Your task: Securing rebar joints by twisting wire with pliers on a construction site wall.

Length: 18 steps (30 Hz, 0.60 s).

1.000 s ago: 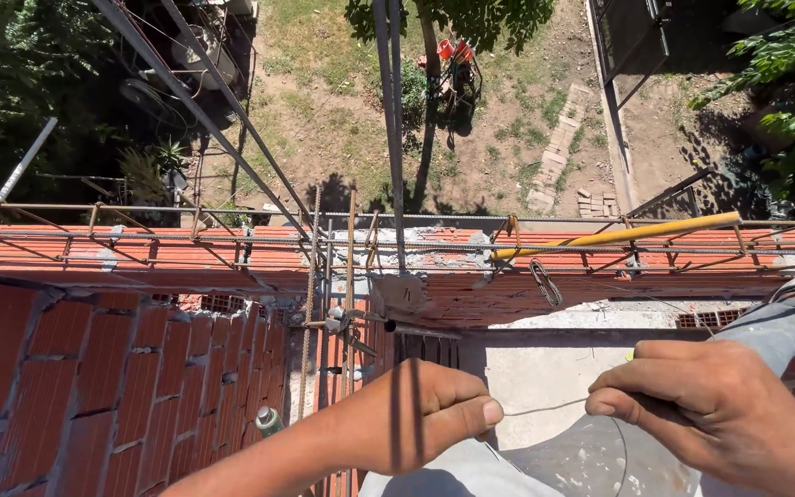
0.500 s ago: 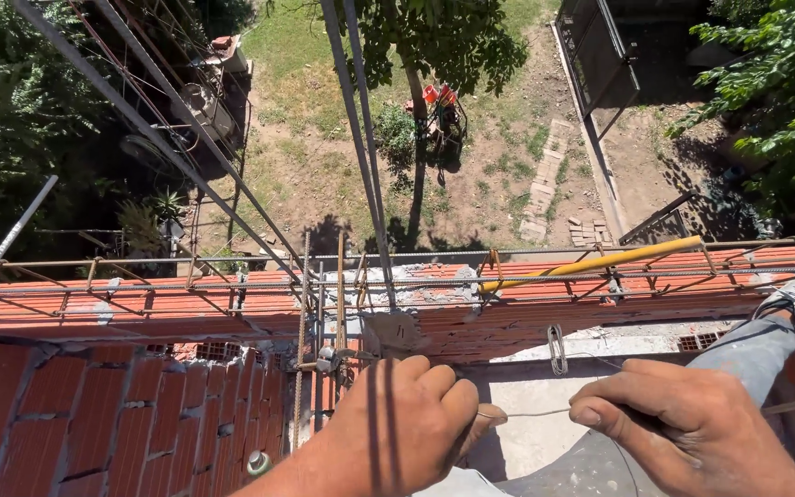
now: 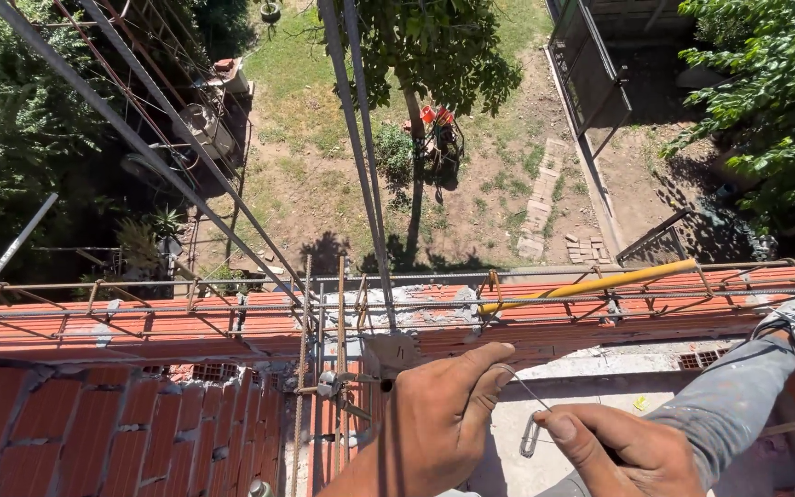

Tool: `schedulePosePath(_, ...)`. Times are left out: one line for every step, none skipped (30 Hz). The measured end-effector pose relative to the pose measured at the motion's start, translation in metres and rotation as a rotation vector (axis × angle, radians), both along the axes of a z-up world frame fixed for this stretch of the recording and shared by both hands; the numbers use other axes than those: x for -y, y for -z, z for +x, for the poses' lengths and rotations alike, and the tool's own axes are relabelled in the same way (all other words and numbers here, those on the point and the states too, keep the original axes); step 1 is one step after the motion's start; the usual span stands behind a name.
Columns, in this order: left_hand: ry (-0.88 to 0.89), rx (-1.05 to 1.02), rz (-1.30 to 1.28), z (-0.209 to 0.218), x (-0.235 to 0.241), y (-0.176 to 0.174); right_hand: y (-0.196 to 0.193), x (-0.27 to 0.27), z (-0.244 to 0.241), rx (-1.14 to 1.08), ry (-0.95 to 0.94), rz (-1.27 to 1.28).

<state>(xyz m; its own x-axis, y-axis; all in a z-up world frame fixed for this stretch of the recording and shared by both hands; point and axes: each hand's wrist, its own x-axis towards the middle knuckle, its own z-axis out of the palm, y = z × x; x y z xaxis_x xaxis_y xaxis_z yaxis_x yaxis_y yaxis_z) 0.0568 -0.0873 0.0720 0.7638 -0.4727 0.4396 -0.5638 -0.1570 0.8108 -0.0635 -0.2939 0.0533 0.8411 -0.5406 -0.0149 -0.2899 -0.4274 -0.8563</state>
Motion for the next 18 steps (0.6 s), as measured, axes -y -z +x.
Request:
schedulePosePath(0.002, 0.005, -0.004, -0.002, 0.007, -0.003, 0.011, -0.013, -0.001, 0.005, 0.002, -0.004)
schedulePosePath(0.055, -0.376, -0.19, -0.006, 0.015, -0.007, 0.022, -0.025, -0.003, 0.02, 0.116, 0.155)
schedulePosePath(0.108, -0.759, -0.373, -0.01, 0.023, -0.01, 0.034, -0.037, -0.005, 0.037, 0.231, 0.313)
schedulePosePath(0.107, -0.761, -0.375, -0.009, 0.026, -0.005, 0.036, -0.041, -0.003, 0.034, 0.231, 0.311)
schedulePosePath(0.232, -0.922, -0.501, -0.008, 0.03, 0.001, 0.04, -0.045, -0.001, 0.047, 0.246, 0.469)
schedulePosePath(0.362, -1.09, -0.622, -0.009, 0.033, 0.006, 0.042, -0.05, -0.002, 0.057, 0.271, 0.628)
schedulePosePath(0.366, -1.1, -0.62, -0.011, 0.038, 0.011, 0.04, -0.05, -0.001, 0.051, 0.28, 0.627)
schedulePosePath(0.334, -1.232, -0.681, -0.011, 0.044, 0.015, 0.037, -0.05, 0.003, -0.005, 0.218, 0.554)
schedulePosePath(0.3, -1.363, -0.741, -0.01, 0.05, 0.018, 0.033, -0.049, 0.008, -0.062, 0.156, 0.481)
schedulePosePath(0.307, -1.356, -0.743, -0.009, 0.054, 0.018, 0.022, -0.049, 0.015, -0.055, 0.155, 0.476)
schedulePosePath(0.292, -1.325, -0.756, -0.007, 0.058, 0.018, 0.011, -0.049, 0.022, -0.282, 0.146, 0.323)
schedulePosePath(0.272, -1.297, -0.77, -0.008, 0.061, 0.018, 0.0, -0.051, 0.028, -0.508, 0.137, 0.168)
schedulePosePath(0.274, -1.294, -0.772, -0.006, 0.061, 0.017, -0.01, -0.055, 0.032, -0.506, 0.137, 0.166)
schedulePosePath(0.256, -1.242, -0.736, -0.005, 0.061, 0.016, -0.019, -0.059, 0.037, -0.609, 0.117, 0.169)
schedulePosePath(0.238, -1.19, -0.7, -0.004, 0.06, 0.015, -0.029, -0.064, 0.042, -0.712, 0.097, 0.172)
schedulePosePath(0.233, -1.181, -0.704, 0.0, 0.057, 0.027, -0.001, -0.056, 0.033, -0.707, 0.089, 0.168)
schedulePosePath(0.224, -1.052, -0.577, 0.004, 0.054, 0.039, 0.028, -0.047, 0.023, -0.444, 0.053, 0.407)
schedulePosePath(0.213, -0.924, -0.448, 0.009, 0.051, 0.051, 0.057, -0.039, 0.014, -0.17, 0.02, 0.64)
